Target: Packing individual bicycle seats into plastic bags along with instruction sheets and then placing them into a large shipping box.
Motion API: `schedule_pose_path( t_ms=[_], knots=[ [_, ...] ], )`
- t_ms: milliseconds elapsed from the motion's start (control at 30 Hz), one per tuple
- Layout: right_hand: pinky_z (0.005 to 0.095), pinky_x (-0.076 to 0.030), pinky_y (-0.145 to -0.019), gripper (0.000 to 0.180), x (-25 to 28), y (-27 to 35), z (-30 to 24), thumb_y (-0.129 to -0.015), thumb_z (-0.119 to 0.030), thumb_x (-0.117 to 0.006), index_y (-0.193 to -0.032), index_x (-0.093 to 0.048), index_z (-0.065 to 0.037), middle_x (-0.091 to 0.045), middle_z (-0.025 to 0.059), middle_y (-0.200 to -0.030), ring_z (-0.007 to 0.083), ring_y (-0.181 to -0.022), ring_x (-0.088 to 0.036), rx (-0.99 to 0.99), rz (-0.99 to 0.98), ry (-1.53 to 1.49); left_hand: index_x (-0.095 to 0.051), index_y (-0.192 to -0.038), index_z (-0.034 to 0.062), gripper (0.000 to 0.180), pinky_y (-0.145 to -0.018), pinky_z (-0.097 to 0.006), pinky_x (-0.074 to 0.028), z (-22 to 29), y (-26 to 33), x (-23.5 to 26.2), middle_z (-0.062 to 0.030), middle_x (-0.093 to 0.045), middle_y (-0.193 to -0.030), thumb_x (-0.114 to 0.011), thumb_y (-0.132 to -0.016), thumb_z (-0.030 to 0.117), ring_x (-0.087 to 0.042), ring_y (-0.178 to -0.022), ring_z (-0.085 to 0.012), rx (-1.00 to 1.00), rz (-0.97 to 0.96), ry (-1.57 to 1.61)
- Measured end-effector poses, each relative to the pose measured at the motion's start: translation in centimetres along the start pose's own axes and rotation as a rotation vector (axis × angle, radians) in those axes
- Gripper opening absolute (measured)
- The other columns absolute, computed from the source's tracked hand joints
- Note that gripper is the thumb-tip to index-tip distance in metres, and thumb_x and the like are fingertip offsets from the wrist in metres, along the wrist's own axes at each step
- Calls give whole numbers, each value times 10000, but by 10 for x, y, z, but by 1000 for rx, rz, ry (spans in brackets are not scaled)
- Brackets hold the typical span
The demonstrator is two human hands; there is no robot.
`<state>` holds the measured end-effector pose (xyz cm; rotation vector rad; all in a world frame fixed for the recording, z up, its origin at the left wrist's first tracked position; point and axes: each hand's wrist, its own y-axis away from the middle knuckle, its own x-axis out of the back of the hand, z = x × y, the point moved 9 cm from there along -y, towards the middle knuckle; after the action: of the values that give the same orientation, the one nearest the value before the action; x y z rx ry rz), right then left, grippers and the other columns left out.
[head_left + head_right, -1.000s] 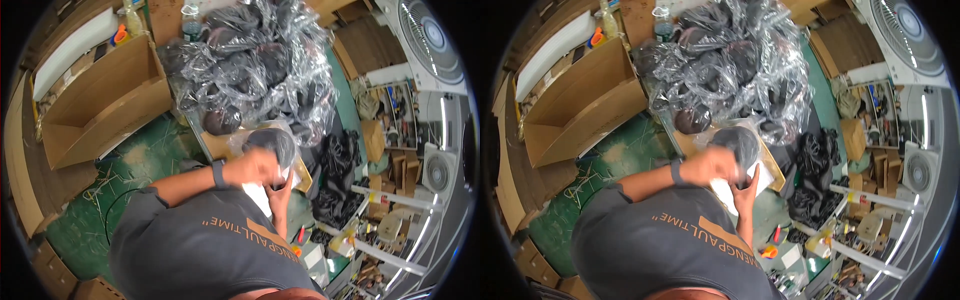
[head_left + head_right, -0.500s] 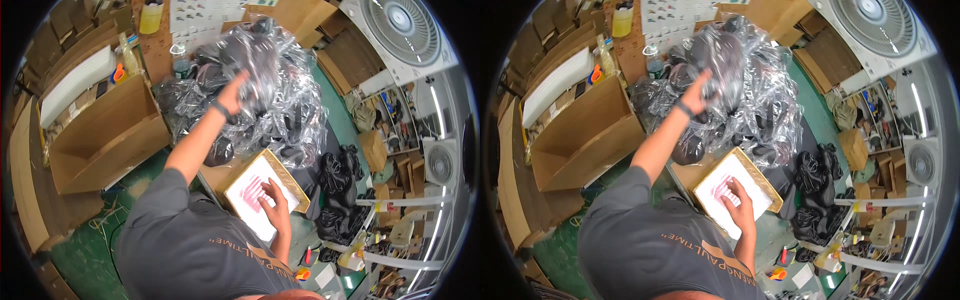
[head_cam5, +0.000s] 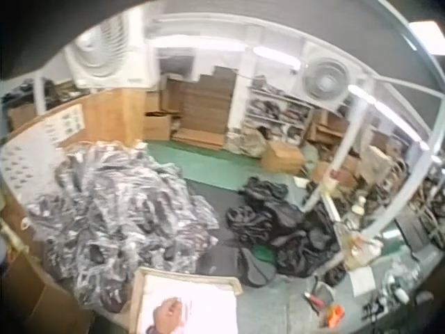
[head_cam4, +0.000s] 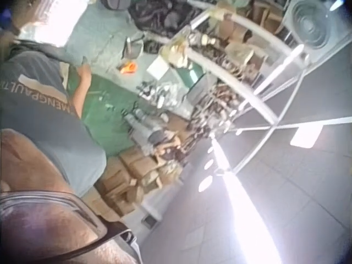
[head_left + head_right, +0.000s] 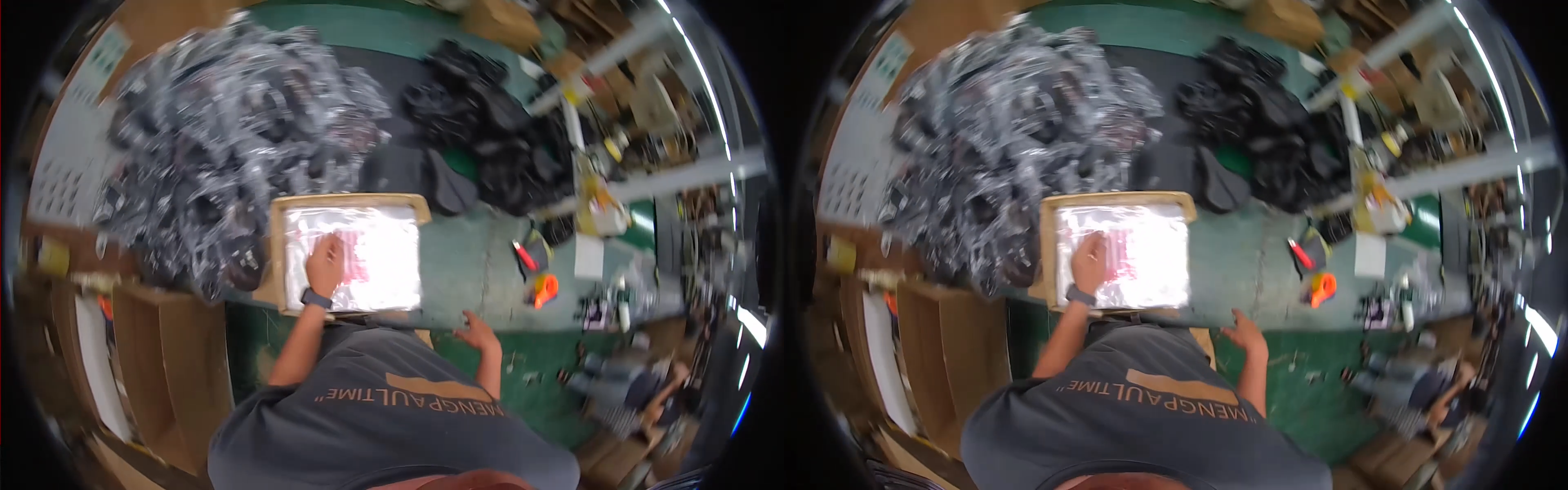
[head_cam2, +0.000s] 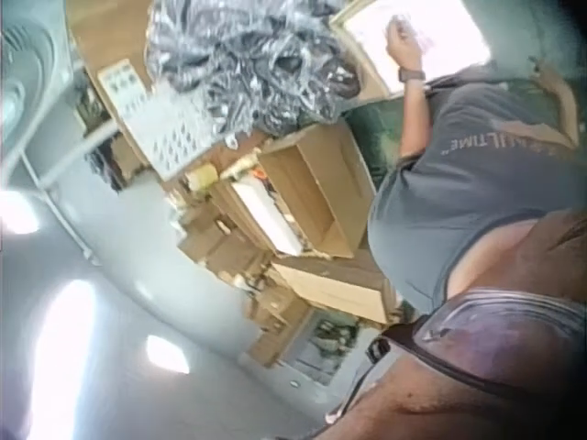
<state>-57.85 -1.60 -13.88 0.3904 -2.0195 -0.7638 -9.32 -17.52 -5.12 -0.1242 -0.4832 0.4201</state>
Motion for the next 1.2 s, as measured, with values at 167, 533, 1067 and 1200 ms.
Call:
schedule_pose_path(
  t_ms=[167, 533, 1067, 1200],
  knots=[
    [466, -533, -1021, 835, 84, -104, 48, -822, -314, -849, -1521, -503, -15, -674, 268, -1332, 397, -1216, -675, 19, 212, -230, -750, -948, 99, 230, -661, -422, -561, 36, 83, -158, -93, -751, -831, -754, -947, 329, -724, -728, -298, -48, -654, -224],
    [468, -462, -1134, 930, 252, -354, -151, -823, -314, -843, -1569, -393, 13, -593, 272, -1458, 423, -1352, -576, 548, 604, -161, -705, -1000, 83, 208, -747, -432, -549, -69, 111, -215, -122, -726, -925, -750, -949, 279, -705, -802, -298, 183, -562, -523],
    [469, -464, -1060, 652, 139, -115, -5, -728, -209, -901, -1280, -606, -24, -623, 169, -1226, 369, -1184, -598, 464, 644, -465, -767, -1034, 51, 215, -796, -395, -558, -78, 98, -234, -149, -736, -940, -751, -969, 256, -708, -850, -291, 263, -378, -291],
    [409, -503, -1036, 663, 72, -18, 96, -730, -90, -897, -1306, -578, -6, -645, 166, -1203, 285, -1141, -639, 133, 479, -611, -744, -1058, 23, 179, -880, -426, -546, -57, 94, -218, -190, -728, -1044, -668, -1002, 175, -697, -987, -366, 167, -396, -217]
  ],
)
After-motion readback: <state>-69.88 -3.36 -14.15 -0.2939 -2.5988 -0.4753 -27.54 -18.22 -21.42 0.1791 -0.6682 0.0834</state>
